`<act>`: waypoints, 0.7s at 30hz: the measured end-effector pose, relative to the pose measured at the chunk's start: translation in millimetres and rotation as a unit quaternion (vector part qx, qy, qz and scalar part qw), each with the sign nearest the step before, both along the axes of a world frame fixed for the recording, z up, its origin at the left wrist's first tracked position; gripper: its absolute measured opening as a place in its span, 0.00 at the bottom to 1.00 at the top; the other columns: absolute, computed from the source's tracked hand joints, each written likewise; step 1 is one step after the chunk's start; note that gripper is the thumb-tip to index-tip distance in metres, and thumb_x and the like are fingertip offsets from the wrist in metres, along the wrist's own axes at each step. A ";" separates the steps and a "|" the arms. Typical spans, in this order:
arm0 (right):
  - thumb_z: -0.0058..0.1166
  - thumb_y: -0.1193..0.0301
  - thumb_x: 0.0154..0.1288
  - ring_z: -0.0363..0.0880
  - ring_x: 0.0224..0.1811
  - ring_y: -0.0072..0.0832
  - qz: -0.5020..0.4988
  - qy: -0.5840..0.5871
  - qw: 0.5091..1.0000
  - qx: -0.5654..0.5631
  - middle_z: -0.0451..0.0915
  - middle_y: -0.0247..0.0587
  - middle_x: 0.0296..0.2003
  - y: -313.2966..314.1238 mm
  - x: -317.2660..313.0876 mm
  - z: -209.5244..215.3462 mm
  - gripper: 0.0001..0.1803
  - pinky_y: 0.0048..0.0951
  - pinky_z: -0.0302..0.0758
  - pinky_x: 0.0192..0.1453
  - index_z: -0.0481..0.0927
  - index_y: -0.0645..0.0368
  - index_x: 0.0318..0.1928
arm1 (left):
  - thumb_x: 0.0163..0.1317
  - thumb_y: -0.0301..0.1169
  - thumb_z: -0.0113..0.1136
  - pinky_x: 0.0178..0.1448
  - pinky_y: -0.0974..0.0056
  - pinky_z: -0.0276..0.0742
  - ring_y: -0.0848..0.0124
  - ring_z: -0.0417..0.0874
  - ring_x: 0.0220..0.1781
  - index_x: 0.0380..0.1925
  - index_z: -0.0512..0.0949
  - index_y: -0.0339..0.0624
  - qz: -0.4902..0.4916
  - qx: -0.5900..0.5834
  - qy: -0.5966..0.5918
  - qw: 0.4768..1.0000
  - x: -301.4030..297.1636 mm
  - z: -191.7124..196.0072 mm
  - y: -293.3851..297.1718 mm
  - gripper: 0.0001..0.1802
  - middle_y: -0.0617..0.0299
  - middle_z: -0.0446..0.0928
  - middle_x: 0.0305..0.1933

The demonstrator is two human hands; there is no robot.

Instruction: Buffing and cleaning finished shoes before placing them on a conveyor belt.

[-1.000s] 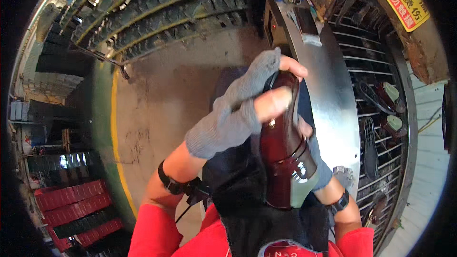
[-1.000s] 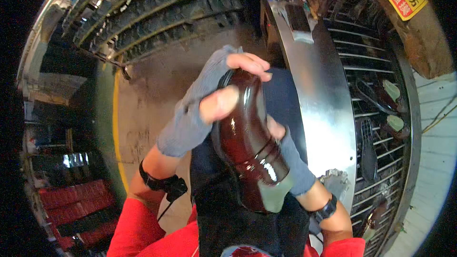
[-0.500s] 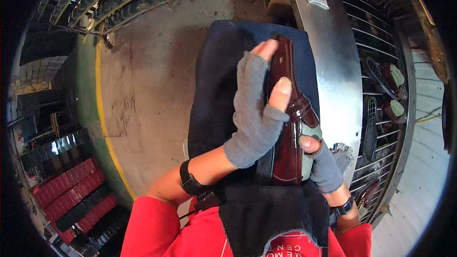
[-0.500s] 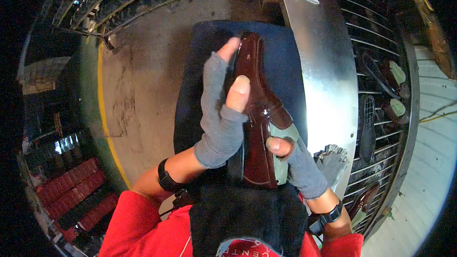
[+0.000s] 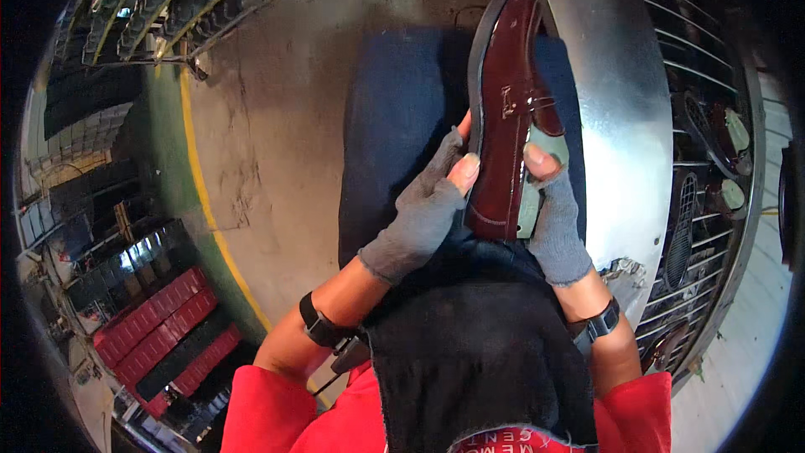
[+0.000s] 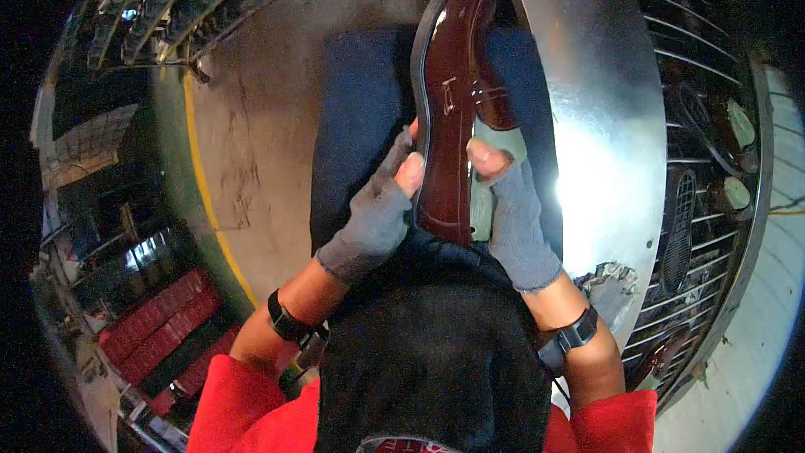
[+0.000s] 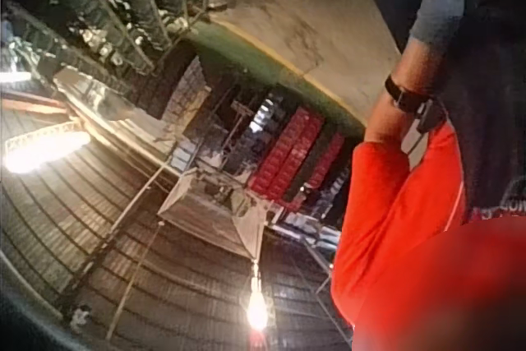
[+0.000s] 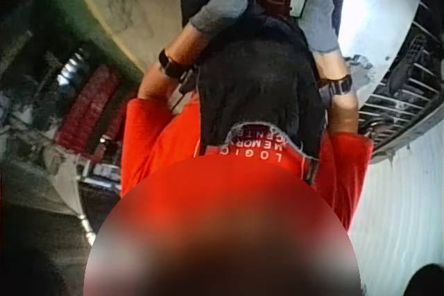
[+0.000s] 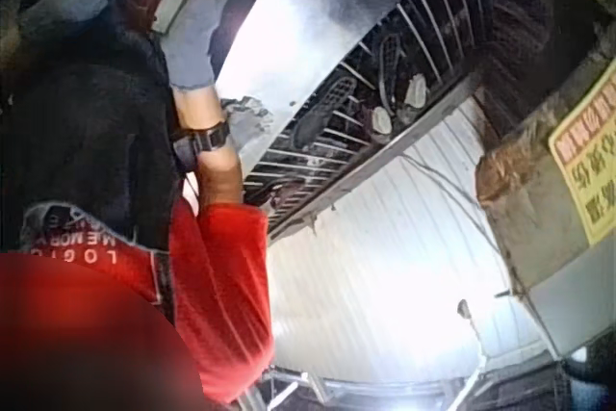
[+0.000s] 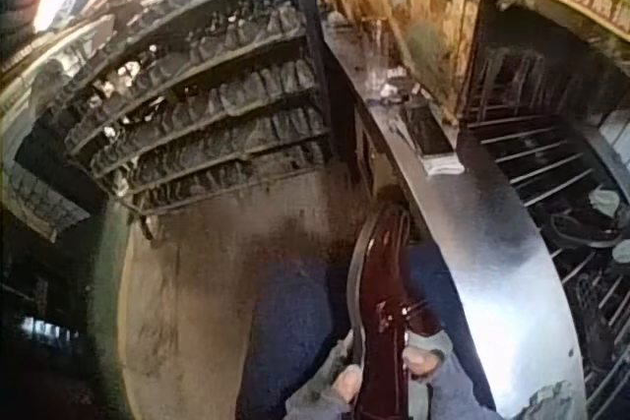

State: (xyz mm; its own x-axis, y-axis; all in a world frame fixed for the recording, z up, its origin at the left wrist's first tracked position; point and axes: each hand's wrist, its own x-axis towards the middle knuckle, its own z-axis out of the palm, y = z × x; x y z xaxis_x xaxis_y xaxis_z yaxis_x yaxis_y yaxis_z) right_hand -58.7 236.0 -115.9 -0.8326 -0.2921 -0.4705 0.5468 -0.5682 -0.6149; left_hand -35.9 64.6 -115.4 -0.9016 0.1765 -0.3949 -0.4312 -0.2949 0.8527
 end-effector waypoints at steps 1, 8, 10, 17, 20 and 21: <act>0.58 0.55 0.75 0.88 0.55 0.31 0.000 -0.003 1.000 -0.004 0.85 0.45 0.57 -0.9 -2.2 -4.7 0.30 0.34 0.87 0.61 0.74 0.60 0.69 | 0.85 0.44 0.45 0.78 0.67 0.62 0.74 0.67 0.73 0.83 0.54 0.40 -0.011 -0.040 0.032 0.999 -5.6 4.8 0.5 0.35 0.58 0.67 0.76; 0.56 0.50 0.77 0.88 0.55 0.29 -0.050 0.050 0.995 0.070 0.85 0.44 0.57 3.8 -15.1 3.8 0.32 0.31 0.86 0.61 0.75 0.61 0.69 | 0.86 0.47 0.40 0.80 0.66 0.61 0.73 0.66 0.76 0.83 0.54 0.40 -0.015 -0.045 0.091 0.995 -23.4 -13.0 12.1 0.34 0.58 0.65 0.79; 0.57 0.52 0.76 0.87 0.57 0.33 -0.049 0.038 0.998 0.030 0.85 0.48 0.58 15.9 -11.3 -0.7 0.33 0.35 0.84 0.65 0.74 0.64 0.69 | 0.86 0.54 0.34 0.82 0.63 0.61 0.71 0.64 0.79 0.83 0.52 0.41 -0.029 0.124 0.002 0.992 -24.1 -15.7 12.5 0.38 0.57 0.62 0.81; 0.53 0.52 0.77 0.87 0.58 0.40 -0.137 0.010 0.982 -0.128 0.82 0.59 0.60 126.4 50.9 52.9 0.35 0.42 0.85 0.66 0.69 0.66 0.71 | 0.81 0.67 0.24 0.64 0.62 0.75 0.68 0.82 0.56 0.74 0.69 0.32 -0.273 0.001 0.038 0.961 -36.4 16.8 -10.3 0.49 0.55 0.82 0.59; 0.54 0.51 0.76 0.87 0.52 0.32 -0.250 0.054 0.948 0.188 0.84 0.44 0.56 261.7 119.9 31.1 0.32 0.36 0.86 0.58 0.72 0.62 0.69 | 0.81 0.66 0.25 0.60 0.60 0.79 0.65 0.83 0.54 0.69 0.73 0.32 -0.200 -0.023 0.019 0.979 -31.2 1.4 -11.0 0.48 0.53 0.83 0.55; 0.57 0.52 0.75 0.86 0.50 0.27 -0.299 0.039 0.916 0.263 0.84 0.38 0.54 281.7 139.4 49.6 0.31 0.31 0.86 0.54 0.75 0.61 0.67 | 0.81 0.66 0.25 0.60 0.60 0.79 0.65 0.83 0.54 0.69 0.73 0.32 -0.209 -0.011 0.030 0.977 -31.4 0.7 -13.5 0.48 0.53 0.83 0.55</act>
